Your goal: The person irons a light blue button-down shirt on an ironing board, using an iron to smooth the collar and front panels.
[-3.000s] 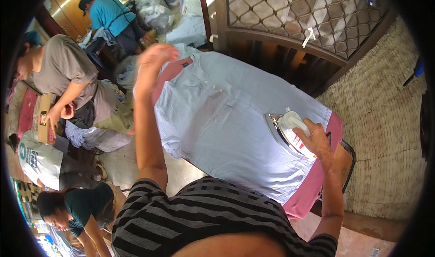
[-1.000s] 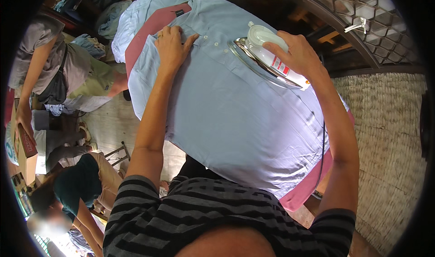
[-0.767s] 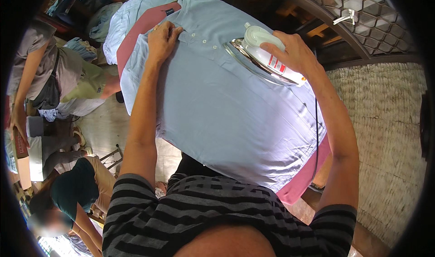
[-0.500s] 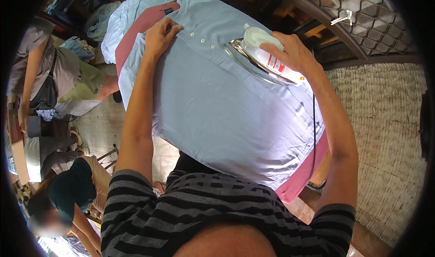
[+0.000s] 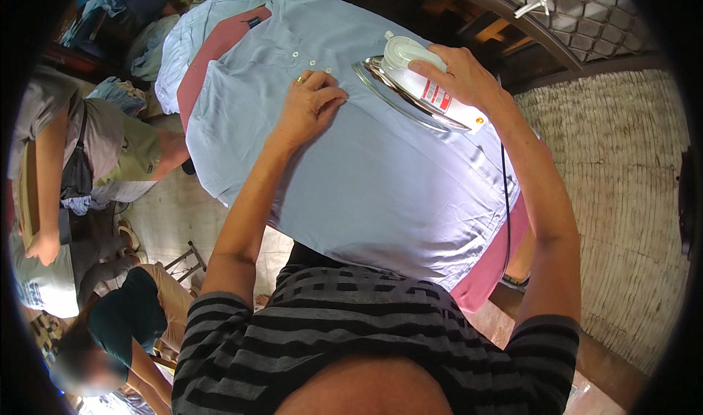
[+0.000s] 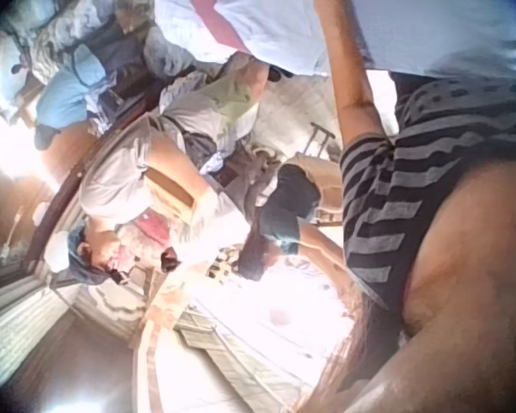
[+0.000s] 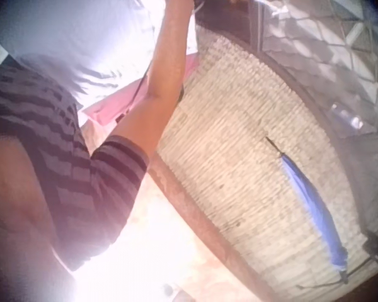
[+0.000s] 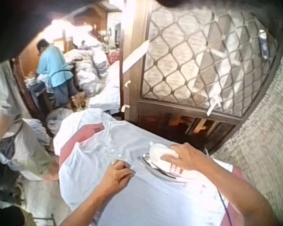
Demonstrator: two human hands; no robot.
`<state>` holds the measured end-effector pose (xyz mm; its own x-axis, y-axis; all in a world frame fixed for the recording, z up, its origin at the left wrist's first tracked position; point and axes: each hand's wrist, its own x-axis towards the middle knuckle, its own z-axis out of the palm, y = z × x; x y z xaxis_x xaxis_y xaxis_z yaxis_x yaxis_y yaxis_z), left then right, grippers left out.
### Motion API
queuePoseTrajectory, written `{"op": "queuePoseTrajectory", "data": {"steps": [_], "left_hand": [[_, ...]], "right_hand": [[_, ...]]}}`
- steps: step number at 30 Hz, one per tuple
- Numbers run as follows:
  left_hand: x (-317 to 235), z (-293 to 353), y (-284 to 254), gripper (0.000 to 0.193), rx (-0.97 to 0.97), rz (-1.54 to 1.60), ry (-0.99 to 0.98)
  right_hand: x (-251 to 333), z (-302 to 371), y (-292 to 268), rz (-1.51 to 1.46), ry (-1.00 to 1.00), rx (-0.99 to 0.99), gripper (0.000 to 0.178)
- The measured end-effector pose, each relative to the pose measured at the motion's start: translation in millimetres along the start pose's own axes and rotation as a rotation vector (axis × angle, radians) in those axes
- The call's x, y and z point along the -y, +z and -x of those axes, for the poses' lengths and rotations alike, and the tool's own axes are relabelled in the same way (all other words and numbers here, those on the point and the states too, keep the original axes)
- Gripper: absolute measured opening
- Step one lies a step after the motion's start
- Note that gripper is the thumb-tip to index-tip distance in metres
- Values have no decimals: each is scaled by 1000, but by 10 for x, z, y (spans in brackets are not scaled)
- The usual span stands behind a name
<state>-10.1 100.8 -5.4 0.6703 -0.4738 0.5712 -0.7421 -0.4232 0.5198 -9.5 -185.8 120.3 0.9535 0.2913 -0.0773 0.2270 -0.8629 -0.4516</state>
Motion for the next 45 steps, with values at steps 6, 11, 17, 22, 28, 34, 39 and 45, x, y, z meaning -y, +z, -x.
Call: {"op": "queuePoseTrajectory", "data": {"steps": [6,11,17,22,28,34,39,45], "left_hand": [[35,-5,15,12,-15,50,27],[51,-23,25,13,-25,28,67],[73,22,19,13,-15,1,26],[48,-9,3,14,-17,27,40],[60,11,-16,15,-24,63,7],[43,-44,-70,15,10,179,-29],[721,-148,-445,28,-413,-585,-319],[1110,-166,-605,27,-136,-465,-527]], "right_hand": [[-72,164,-53,-29,26,-4,53],[-215,272,-260,-57,127,6,46],[-3,1126,-385,-66,272,-180,48],[381,1636,-119,-154,390,-226,41],[597,1480,334,-255,447,-283,35],[570,1291,434,-170,393,-301,31],[574,1369,473,-185,353,-301,30],[487,1427,428,-201,330,-267,34]]}}
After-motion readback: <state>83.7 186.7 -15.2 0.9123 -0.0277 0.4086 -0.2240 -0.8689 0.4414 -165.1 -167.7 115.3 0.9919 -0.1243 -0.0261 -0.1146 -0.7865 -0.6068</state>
